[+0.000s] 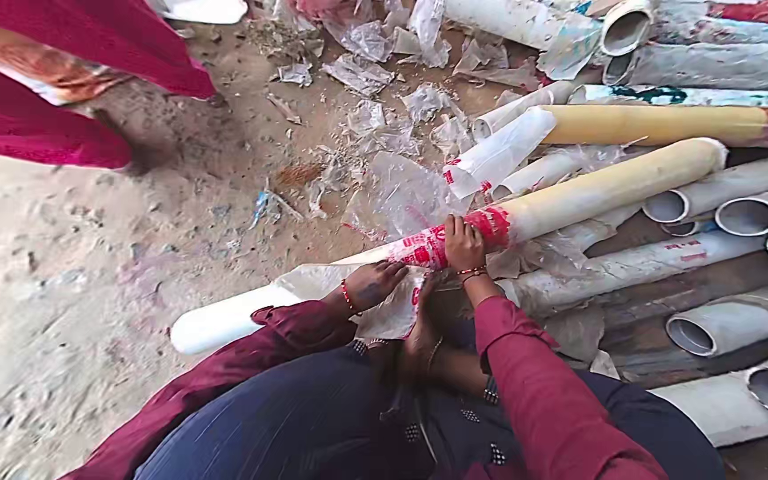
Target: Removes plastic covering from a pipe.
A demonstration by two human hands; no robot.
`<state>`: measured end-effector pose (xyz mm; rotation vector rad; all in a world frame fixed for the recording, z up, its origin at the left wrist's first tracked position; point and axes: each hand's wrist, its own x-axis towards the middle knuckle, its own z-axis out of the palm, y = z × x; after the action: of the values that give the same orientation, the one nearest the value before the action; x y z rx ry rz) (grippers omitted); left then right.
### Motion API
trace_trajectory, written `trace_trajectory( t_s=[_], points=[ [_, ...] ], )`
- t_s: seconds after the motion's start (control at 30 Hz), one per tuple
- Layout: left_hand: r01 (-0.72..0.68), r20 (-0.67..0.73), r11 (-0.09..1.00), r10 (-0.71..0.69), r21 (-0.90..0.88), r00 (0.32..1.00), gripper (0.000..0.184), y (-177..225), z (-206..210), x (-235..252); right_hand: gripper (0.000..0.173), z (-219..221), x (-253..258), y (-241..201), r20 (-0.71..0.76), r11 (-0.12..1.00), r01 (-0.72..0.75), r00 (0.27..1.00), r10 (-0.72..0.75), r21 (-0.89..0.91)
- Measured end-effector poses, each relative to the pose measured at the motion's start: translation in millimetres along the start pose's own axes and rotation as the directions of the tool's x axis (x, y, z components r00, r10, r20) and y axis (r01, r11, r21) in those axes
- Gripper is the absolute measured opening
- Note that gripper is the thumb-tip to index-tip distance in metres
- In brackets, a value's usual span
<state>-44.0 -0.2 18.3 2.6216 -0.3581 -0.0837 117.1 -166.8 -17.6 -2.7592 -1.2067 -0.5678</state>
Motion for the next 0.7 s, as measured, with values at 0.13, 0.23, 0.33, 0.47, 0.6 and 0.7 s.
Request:
trace_trajectory(
  t_s=[0.13,0.23,0.33,0.47,0.6,0.7],
  points=[
    [-0.081,-0.061,0.996,0.083,0.026,0.995,0.03,-8,3,-1,0.025,6,-1,2,-0.059,1.0,-0.019,0.998,0.02,0.017],
    [-0.121,-0.048,0.989,0.126,0.089,0.991,0.029,-10,-1,1,0.026,6,-2,3,-0.065,1.0,-0.004,0.998,0.005,0.014],
    [-0.163,-0.071,0.96,0.183,0.228,0.981,0.021,-8,-4,8,0.028,6,-1,4,-0.064,1.0,0.005,0.998,-0.005,-0.007],
    [-0.129,0.01,0.934,0.134,0.332,0.991,0.018,6,-9,5,0.031,8,-2,5,-0.023,1.0,0.008,1.0,-0.008,-0.012],
    [-0.08,0.074,0.961,0.063,0.265,0.995,0.021,13,-16,-3,0.031,8,-2,-1,-0.01,1.0,0.007,1.0,-0.007,0.001],
    [-0.073,-0.029,0.983,0.079,0.166,0.996,0.019,2,-15,3,0.03,10,-2,-3,-0.048,1.0,0.003,0.999,-0.004,-0.011]
  ],
)
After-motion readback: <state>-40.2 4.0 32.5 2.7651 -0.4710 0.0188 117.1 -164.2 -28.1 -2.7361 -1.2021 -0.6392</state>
